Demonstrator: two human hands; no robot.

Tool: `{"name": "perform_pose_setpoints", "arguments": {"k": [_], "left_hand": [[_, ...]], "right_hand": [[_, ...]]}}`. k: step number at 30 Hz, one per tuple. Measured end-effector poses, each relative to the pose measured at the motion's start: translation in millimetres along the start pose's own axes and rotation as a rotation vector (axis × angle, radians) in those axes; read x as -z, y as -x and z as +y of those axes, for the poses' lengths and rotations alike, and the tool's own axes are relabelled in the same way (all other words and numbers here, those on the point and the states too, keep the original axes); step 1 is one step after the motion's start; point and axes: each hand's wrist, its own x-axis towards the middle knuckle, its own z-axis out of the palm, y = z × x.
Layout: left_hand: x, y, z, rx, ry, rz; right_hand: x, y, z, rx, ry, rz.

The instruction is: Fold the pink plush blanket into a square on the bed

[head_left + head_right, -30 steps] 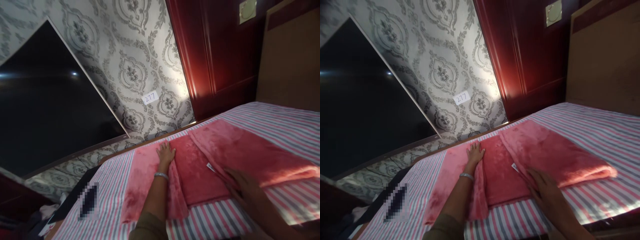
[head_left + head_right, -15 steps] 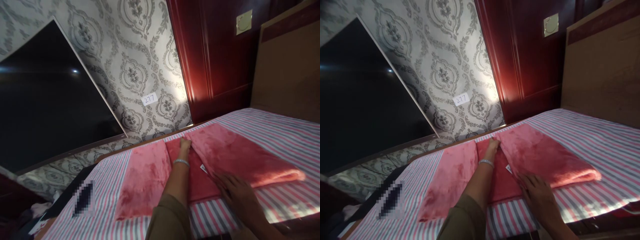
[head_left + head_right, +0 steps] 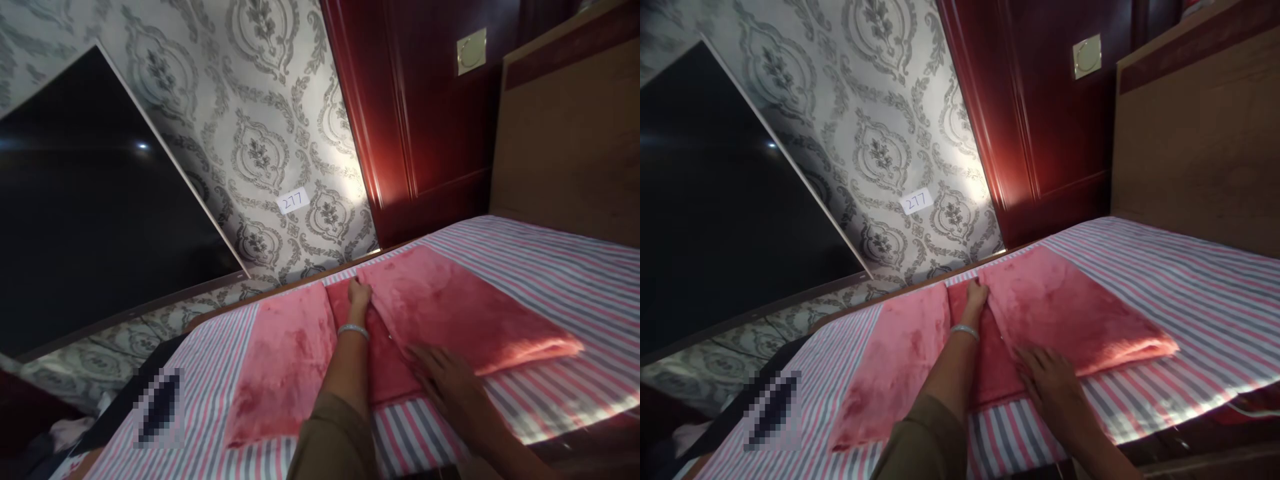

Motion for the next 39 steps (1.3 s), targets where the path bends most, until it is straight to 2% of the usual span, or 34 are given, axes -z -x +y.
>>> {"name": "perform_pose_setpoints", "arguments": {"k": [7, 13, 17, 20, 23, 25, 28, 31, 33, 37, 39], "left_hand": [[8.1, 4.5, 7.5, 0.005, 0.120, -0.106], [11.9, 16.4, 17.9, -0.013, 0.017, -0.118], [12.7, 24.4, 40.5, -0.050, -0.109, -0.060], [-0.5, 44.3, 57.9, -0.261, -0.242, -0.118], [-22.4, 71.9, 59.7, -0.468, -0.369, -0.208], [-35.7, 86.7, 52.4, -0.517, -0.395, -0.218], [-46.9, 96.5, 40.3, -0.540, -0.409, -0.197], [-48.6, 95.1, 37.5, -0.543, -0.423, -0.187], [-46.6, 91.1, 40.4, -0.532, -0.424, -0.210], [-35.6, 84.1, 47.0, -0.484, -0.438, -0.340], [-26.6, 85.4, 46.4, -0.499, -0.481, -0.350]], "right_hand": [[8.7, -10.0, -5.5, -0.062, -0.045, 0.007], [15.4, -13.6, -5.6, -0.062, -0.114, -0.150], [45.7, -34.0, 34.6, -0.095, -0.145, -0.152], [65.6, -48.8, 83.7, -0.190, 0.060, -0.096], [62.6, -40.9, 127.1, -0.232, 0.253, -0.185], [51.1, -25.2, 145.3, -0.241, 0.309, -0.276], [36.5, -4.1, 155.4, -0.234, 0.339, -0.299], [35.6, 1.0, 153.2, -0.241, 0.340, -0.277], [39.7, -1.9, 150.8, -0.251, 0.334, -0.297], [47.3, -7.7, 148.4, -0.277, 0.319, -0.347], [49.6, -8.3, 147.3, -0.295, 0.306, -0.358]]}}
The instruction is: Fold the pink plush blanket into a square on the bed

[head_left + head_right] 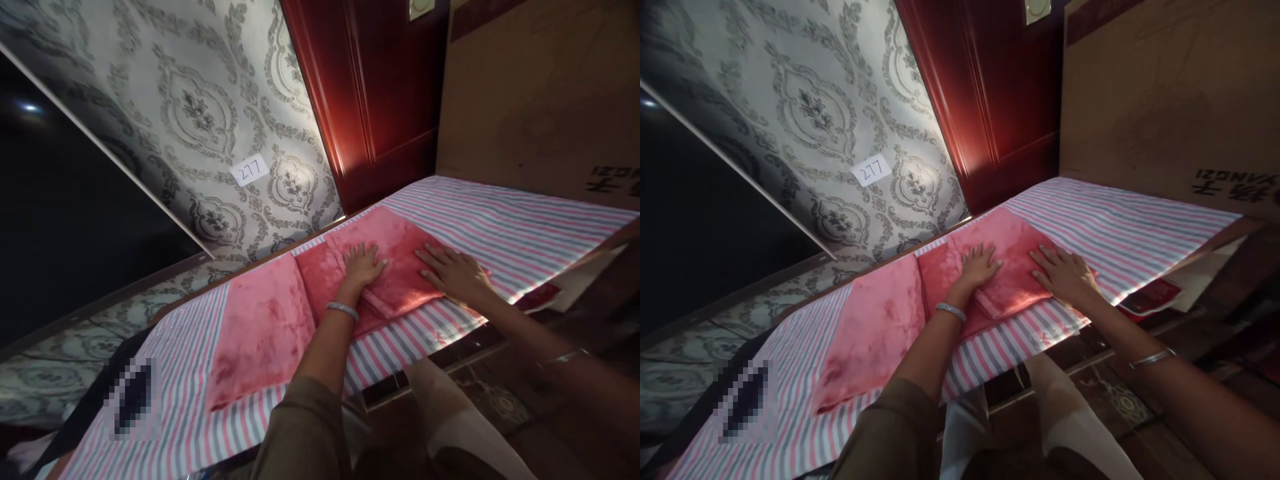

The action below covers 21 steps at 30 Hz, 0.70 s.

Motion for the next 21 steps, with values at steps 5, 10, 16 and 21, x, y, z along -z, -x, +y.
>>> {"name": "perform_pose_setpoints", "arguments": {"k": [5, 10, 16, 21], "left_hand": [[5.6, 29.3, -10.9, -0.126, -0.079, 0.060], [6.0, 40.1, -28.6, -0.086, -0.011, -0.002], [13.0, 29.5, -38.8, -0.038, 0.137, 0.103], [13.8, 35.3, -41.3, -0.010, 0.175, 0.191]], "right_hand": [[2.6, 1.8, -1.3, -0.004, -0.038, -0.009], [7.4, -0.1, -1.3, -0.030, -0.083, 0.026], [27.7, 15.8, -32.9, 0.294, -0.283, 0.127], [27.9, 31.1, -73.5, 0.499, -0.434, 0.165]]}}
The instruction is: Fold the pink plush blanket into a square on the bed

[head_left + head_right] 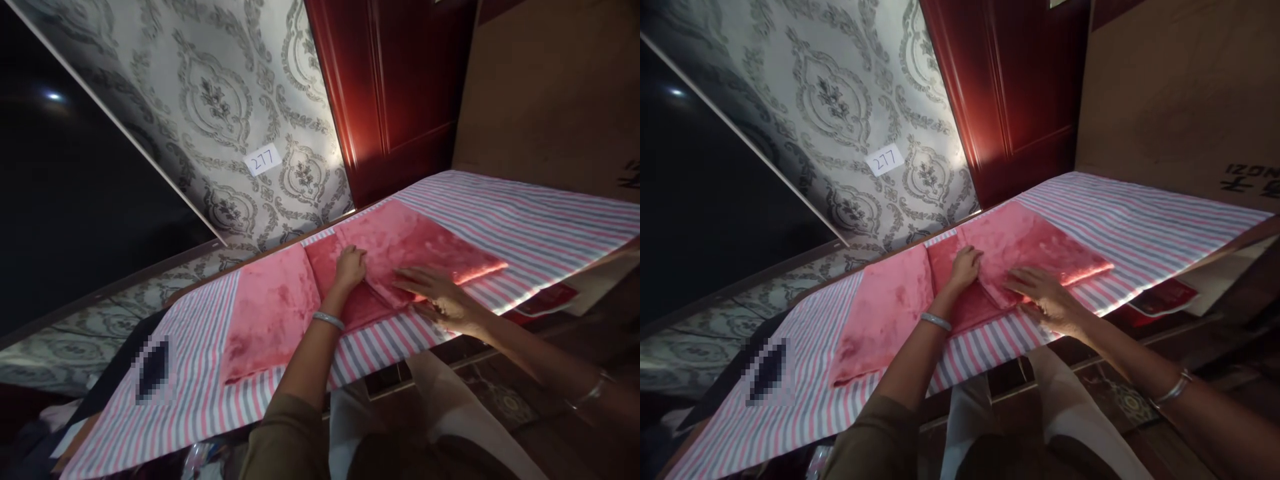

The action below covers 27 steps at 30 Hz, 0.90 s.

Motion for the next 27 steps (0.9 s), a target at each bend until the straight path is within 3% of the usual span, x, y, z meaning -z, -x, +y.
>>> {"name": "perform_pose_setpoints", "arguments": {"k": [5, 10, 17, 24, 27], "left_hand": [[4.3, 10.2, -1.1, 0.062, 0.044, 0.106], [-2.9, 36.8, 9.9, 0.085, 0.116, 0.165], [-38.5, 110.8, 26.8, -0.220, 0.319, 0.236], [-47.6, 112.8, 26.6, -0.283, 0.244, 0.344], [-51.6, 115.4, 25.1, -0.395, 0.134, 0.454]], "right_hand": [[2.6, -19.2, -14.3, -0.027, -0.013, 0.169], [11.9, -34.3, -29.2, -0.268, 0.046, 0.267], [-8.4, -20.1, -39.6, -0.299, -0.161, 0.234], [7.9, -40.2, -31.5, -0.365, -0.103, 0.343], [4.9, -37.7, -35.4, -0.256, -0.028, 0.242]]}}
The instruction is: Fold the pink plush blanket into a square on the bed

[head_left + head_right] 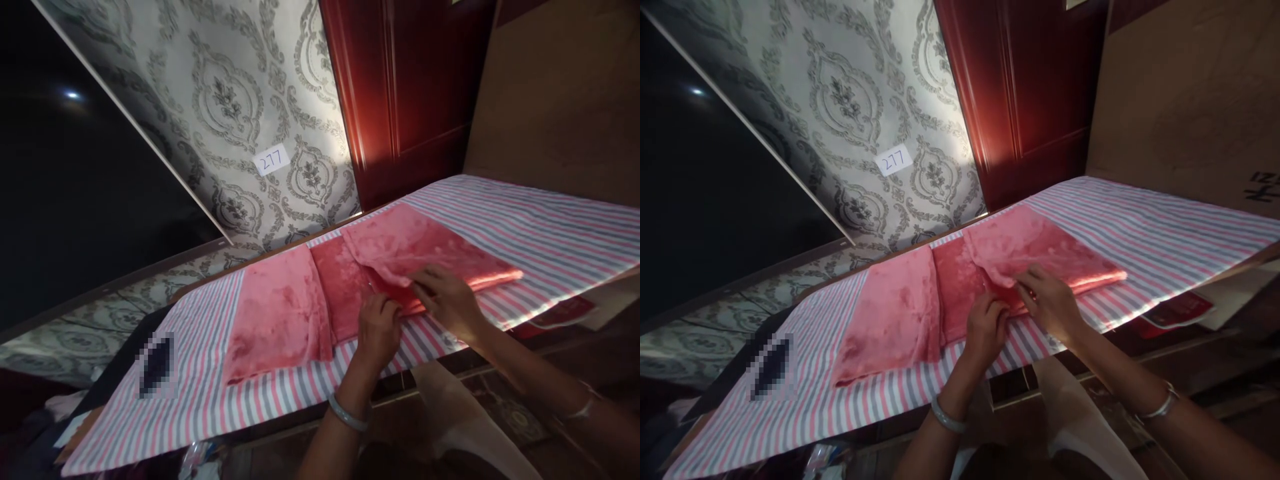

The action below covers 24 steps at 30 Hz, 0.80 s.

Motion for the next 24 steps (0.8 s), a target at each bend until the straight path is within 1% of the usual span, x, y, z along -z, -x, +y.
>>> {"name": "perform_pose_setpoints", "arguments": {"k": [2, 4, 7, 10, 12, 14, 18, 20, 22, 24], "left_hand": [[-1.1, 3.5, -0.2, -0.093, -0.050, 0.026], [-1.9, 5.1, -0.4, -0.132, -0.050, 0.050], [-1.8, 4.3, 0.2, -0.097, 0.007, 0.078], [0.0, 3.0, 2.3, -0.025, 0.067, 0.055], [1.5, 2.8, 3.7, 0.012, 0.095, 0.026], [2.4, 3.1, 4.1, 0.048, 0.115, -0.004], [2.4, 4.0, 2.1, 0.112, 0.108, -0.035], [2.3, 4.3, 1.1, 0.124, 0.102, -0.031], [2.4, 4.5, 0.5, 0.131, 0.102, -0.009], [2.6, 4.6, 0.3, 0.133, 0.100, 0.022]], "right_hand": [[-4.6, 9.6, 0.0, 0.080, 0.044, -0.104], [-8.2, 18.3, 0.8, 0.108, 0.079, -0.148], [-8.4, 23.2, 0.4, 0.127, 0.115, -0.142], [-5.6, 22.1, -1.5, 0.128, 0.062, -0.154], [-4.6, 21.1, -1.6, 0.081, -0.009, -0.152], [-4.5, 19.8, -0.3, 0.001, -0.078, -0.111], [-2.8, 13.8, 3.8, -0.223, -0.199, -0.010], [0.2, 8.1, 5.5, -0.308, -0.251, 0.029], [4.4, 0.5, 6.5, -0.343, -0.264, 0.068], [8.7, -8.4, 6.0, -0.329, -0.223, 0.120]]}}
